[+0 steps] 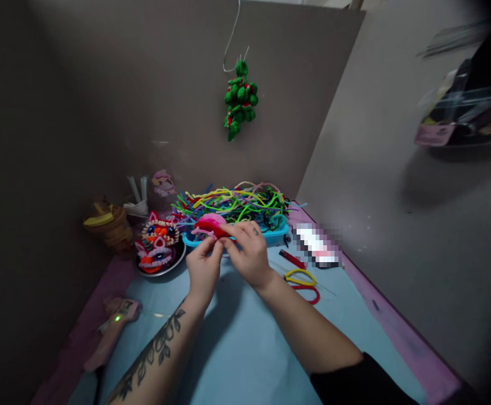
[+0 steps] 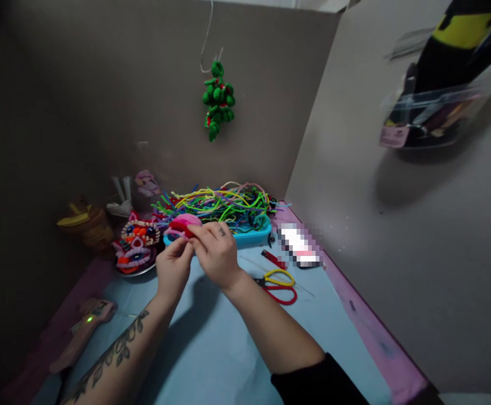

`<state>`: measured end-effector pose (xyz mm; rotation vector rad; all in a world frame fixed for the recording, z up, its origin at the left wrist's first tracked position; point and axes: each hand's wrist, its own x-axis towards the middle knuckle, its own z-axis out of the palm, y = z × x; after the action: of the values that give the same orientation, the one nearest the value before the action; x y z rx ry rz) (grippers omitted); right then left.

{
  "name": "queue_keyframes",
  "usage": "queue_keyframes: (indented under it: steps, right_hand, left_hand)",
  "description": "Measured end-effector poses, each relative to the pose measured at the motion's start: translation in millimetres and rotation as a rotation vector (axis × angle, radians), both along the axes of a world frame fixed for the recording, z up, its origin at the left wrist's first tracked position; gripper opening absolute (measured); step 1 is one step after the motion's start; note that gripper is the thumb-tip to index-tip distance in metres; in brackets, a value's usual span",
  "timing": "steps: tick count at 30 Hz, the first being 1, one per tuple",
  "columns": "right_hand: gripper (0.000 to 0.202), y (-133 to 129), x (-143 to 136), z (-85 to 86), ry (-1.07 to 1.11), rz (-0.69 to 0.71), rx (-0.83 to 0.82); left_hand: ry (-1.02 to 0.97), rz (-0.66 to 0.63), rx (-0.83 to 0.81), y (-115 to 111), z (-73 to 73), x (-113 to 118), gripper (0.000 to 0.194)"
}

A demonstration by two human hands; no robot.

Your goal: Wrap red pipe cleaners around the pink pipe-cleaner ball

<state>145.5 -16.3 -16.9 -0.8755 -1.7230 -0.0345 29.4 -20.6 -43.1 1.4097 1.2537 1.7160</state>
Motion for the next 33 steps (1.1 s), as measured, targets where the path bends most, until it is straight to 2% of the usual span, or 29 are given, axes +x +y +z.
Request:
queue_keyframes:
  steps: [6,9,13,19,23,26,29,33]
  right_hand:
    - [0.016,6.7,5.2,0.5,-0.021,-0.03,-0.032]
    - [0.015,10.3,12.6,3.5,0.056,-0.062,-0.01]
    - [0.014,12.2,28.2,11.7,0.19,-0.138,0.003]
    - [0.012,4.3,39.7,23.2,0.308,-0.147,0.029]
    - [0.011,-4.2,37.8,28.4,0.335,-0.139,0.022]
    - [0.01,-10.0,37.1,33.3,0.37,-0.132,0.029]
    - [0.012,-15.8,36.4,38.1,0.404,-0.009,-0.032]
    - [0.02,-20.0,33.2,37.8,0.365,0.496,-0.383]
  left_hand:
    - [0.061,-0.063,-0.01,-4.1,-3.0,8.4,0.012]
    - [0.091,-0.133,-0.052,-2.4,-5.4,11.3,0.012]
    - [0.026,-0.165,-0.114,0.0,-9.3,15.1,0.011]
    - [0.092,-0.257,-0.124,0.1,-11.9,17.3,0.014]
    - [0.127,-0.24,-0.122,0.0,-7.2,15.1,0.013]
    - [0.067,-0.249,-0.144,0.8,-4.5,13.7,0.013]
    - [-0.095,-0.243,-0.191,3.8,-3.1,11.8,0.017]
    - [-0.497,-0.29,-0.302,10.6,5.4,2.3,0.022]
